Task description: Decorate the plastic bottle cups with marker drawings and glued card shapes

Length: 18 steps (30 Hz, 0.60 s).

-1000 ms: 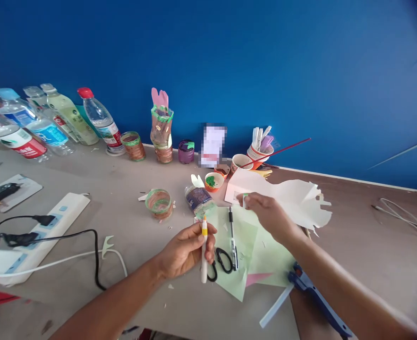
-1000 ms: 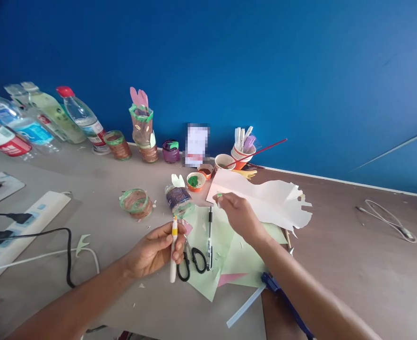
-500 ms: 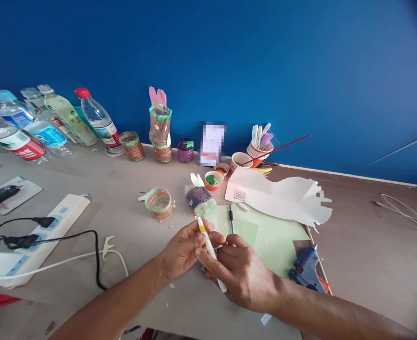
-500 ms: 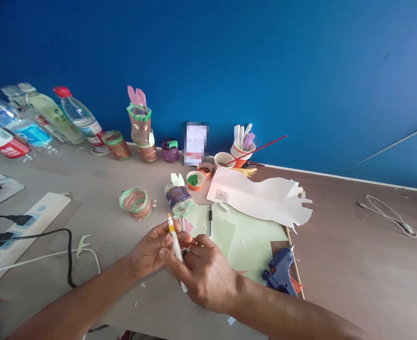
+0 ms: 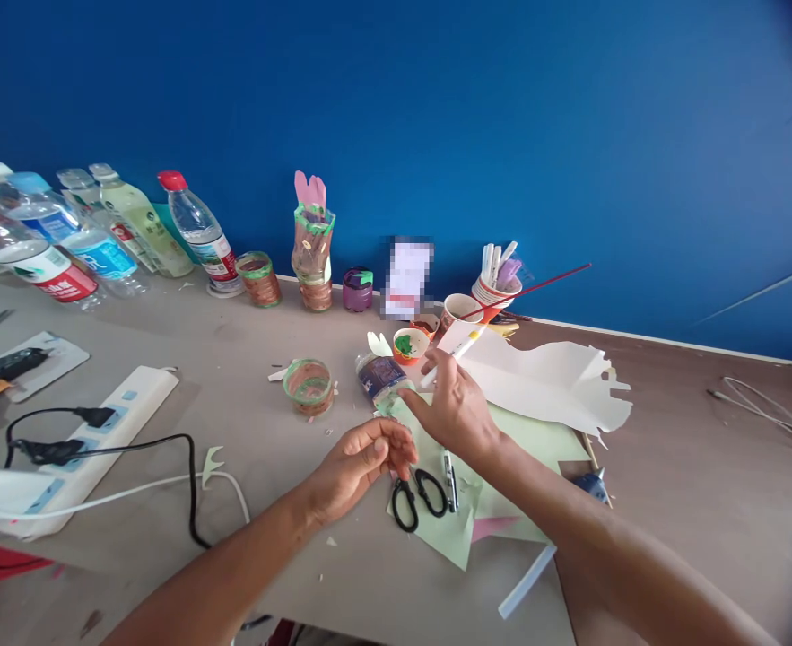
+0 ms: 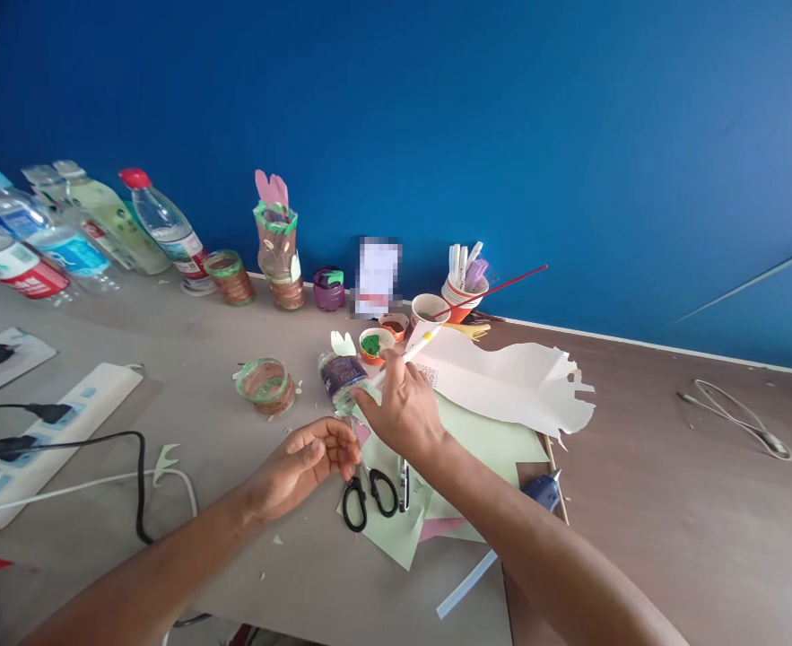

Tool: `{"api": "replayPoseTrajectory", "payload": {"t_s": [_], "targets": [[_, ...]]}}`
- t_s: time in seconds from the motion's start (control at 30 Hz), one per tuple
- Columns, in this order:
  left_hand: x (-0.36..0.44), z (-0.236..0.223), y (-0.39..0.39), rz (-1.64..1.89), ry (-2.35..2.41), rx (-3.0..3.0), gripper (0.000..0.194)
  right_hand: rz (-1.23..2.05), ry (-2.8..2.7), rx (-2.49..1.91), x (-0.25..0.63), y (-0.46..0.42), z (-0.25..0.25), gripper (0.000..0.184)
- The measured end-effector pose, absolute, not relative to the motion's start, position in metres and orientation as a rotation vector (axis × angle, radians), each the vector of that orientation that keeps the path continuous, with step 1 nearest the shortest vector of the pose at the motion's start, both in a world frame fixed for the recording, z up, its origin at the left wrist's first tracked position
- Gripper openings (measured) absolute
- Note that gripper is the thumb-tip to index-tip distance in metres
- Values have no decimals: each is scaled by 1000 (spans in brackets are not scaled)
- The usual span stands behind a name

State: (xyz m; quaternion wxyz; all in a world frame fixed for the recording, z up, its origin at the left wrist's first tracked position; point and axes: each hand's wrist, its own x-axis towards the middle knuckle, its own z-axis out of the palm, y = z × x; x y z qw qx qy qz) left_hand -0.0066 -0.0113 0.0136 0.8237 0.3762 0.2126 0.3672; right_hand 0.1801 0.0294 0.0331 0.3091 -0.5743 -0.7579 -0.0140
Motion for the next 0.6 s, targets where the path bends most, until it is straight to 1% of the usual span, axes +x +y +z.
{"api": "replayPoseTrajectory", "payload": {"t_s": [0.13,0.23,0.37,0.47,0.53,0.6], "targets": [[-4,17,-14,693,431,871,47,46,-2129,-1694,164,36,28,59],[-3,20,-15,679,436,891,49,110,-2185,-1727,153,33,30,65],[-3,20,-15,688,448,878,48,199,-2162,-1714,150,35,26,59],[-5,19,-14,698,456,855,46,271,-1967,-1620,160,34,28,57],[-6,18,-14,717,470,837,44,415,-1748,-1581,170,28,35,56],[-7,15,-13,761,496,824,44,660,-1524,-1506,180,18,44,52]]}}
